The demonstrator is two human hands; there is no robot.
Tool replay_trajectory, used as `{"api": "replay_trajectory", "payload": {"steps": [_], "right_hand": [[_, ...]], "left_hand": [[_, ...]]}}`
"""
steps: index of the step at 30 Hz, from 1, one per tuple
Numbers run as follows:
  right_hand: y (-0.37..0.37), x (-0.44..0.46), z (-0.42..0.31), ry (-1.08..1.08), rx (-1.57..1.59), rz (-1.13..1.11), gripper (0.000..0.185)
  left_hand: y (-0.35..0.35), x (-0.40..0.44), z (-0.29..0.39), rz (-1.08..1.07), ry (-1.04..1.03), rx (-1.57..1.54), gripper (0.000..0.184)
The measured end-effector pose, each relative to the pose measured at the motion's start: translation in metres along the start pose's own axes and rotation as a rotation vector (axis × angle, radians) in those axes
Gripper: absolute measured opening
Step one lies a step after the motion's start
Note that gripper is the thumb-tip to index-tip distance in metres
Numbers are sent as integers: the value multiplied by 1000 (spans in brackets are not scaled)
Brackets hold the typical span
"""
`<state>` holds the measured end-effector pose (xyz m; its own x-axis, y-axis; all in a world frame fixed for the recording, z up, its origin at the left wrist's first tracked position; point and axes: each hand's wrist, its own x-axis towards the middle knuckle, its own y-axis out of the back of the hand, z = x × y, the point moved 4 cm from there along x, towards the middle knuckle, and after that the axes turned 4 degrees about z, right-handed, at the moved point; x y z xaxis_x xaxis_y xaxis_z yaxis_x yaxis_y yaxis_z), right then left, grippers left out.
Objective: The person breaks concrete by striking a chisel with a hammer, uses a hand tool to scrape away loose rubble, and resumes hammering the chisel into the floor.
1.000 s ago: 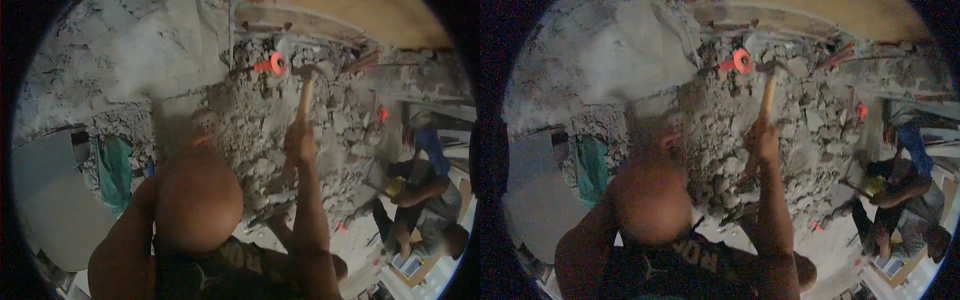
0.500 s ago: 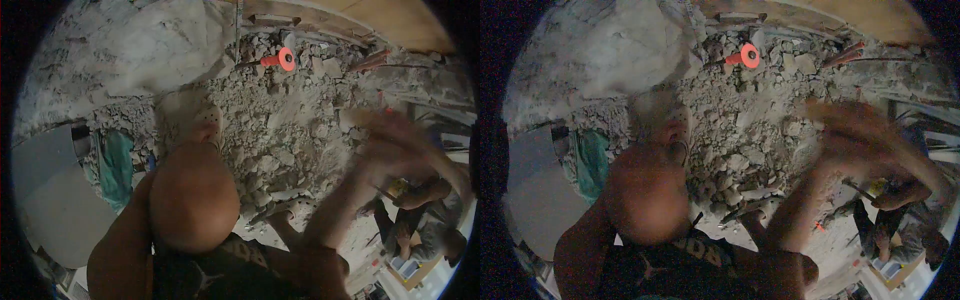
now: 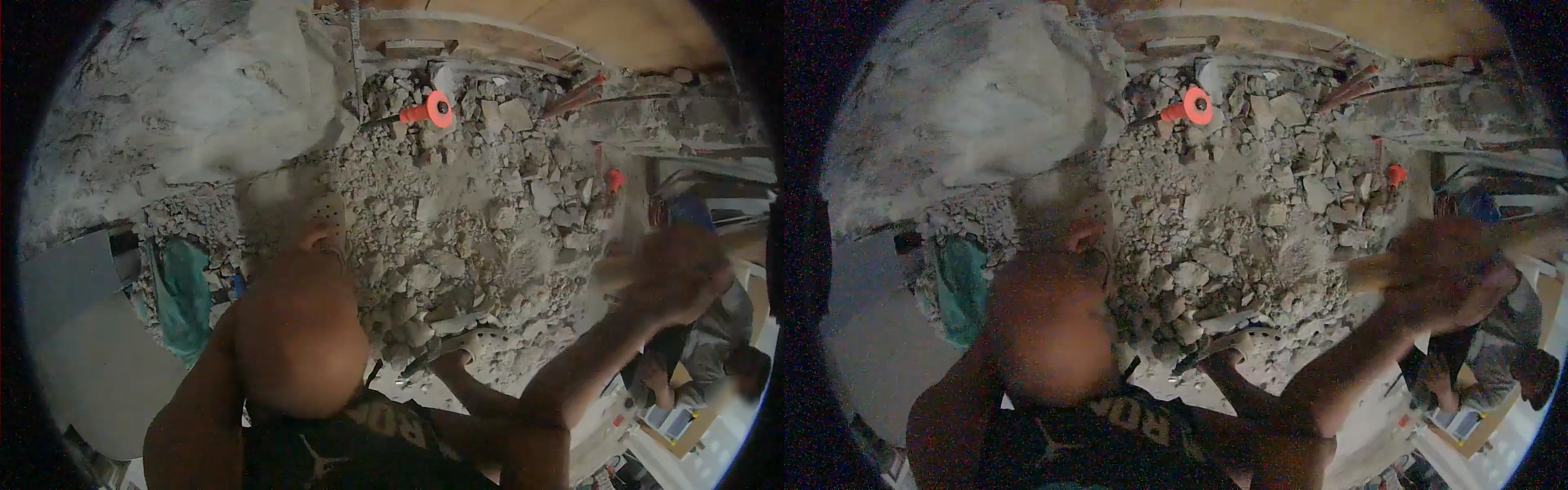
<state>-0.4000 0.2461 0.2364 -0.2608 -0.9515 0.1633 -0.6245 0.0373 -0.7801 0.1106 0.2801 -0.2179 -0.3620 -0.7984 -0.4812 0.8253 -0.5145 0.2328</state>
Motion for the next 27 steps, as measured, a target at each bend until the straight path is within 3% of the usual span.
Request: {"api": "replay_trajectory", "payload": {"steps": [1, 2, 4, 5, 7, 8, 9, 10, 11, 13, 17, 19, 21, 23, 25, 26, 27], "right_hand": [[-36, 6, -23, 164, -526, -208, 42], [-41, 12, -29, 158, -529, -204, 42], [-42, 18, -37, 402, -570, 152, 32], [-23, 11, 0, 507, -734, 282, 30], [45, -30, 149, 223, -1278, 266, 33], [84, -57, 237, -212, -1125, 198, 37], [107, -81, 294, -800, -845, 135, 41], [89, -97, 292, -784, -810, 504, 47], [100, -87, 290, -758, -811, 488, 47], [130, -118, 284, -984, -811, 392, 51], [163, -145, 296, -969, -808, 476, 49], [229, -171, 308, -698, -1260, 143, 48], [229, -192, 299, -732, -1348, 129, 46], [233, -213, 289, -756, -1441, 112, 44], [248, -234, 287, -835, -1414, 223, 36], [242, -229, 284, -837, -1416, 214, 36], [226, -219, 285, -854, -1747, -206, 35]], "left_hand": [[-2, -1, -1, -7, 8, -1, 25], [-3, -1, 0, -14, 16, -5, 25], [-5, -2, -1, -23, 21, -7, 25], [-5, 0, -1, -30, 18, -12, 25], [-5, -4, 2, -14, 24, -24, 25], [0, -4, 8, -3, 25, -31, 25], [1, -4, 6, 11, 31, -44, 25], [4, 0, 7, 25, 23, -58, 25], [6, 6, 9, 46, 28, -79, 25], [2, 2, 4, 73, 103, -146, 25], [0, 6, 48, 181, 312, -339, 25], [-8, 24, 141, -21, -251, 53, 26], [-22, 58, 198, 93, -245, 130, 48], [-31, 88, 266, 425, -746, 202, 62], [-40, 137, 293, 601, -601, 488, 87], [-49, 163, 297, 614, -560, 556, 86], [-53, 184, 296, 632, -514, 631, 86]]}}
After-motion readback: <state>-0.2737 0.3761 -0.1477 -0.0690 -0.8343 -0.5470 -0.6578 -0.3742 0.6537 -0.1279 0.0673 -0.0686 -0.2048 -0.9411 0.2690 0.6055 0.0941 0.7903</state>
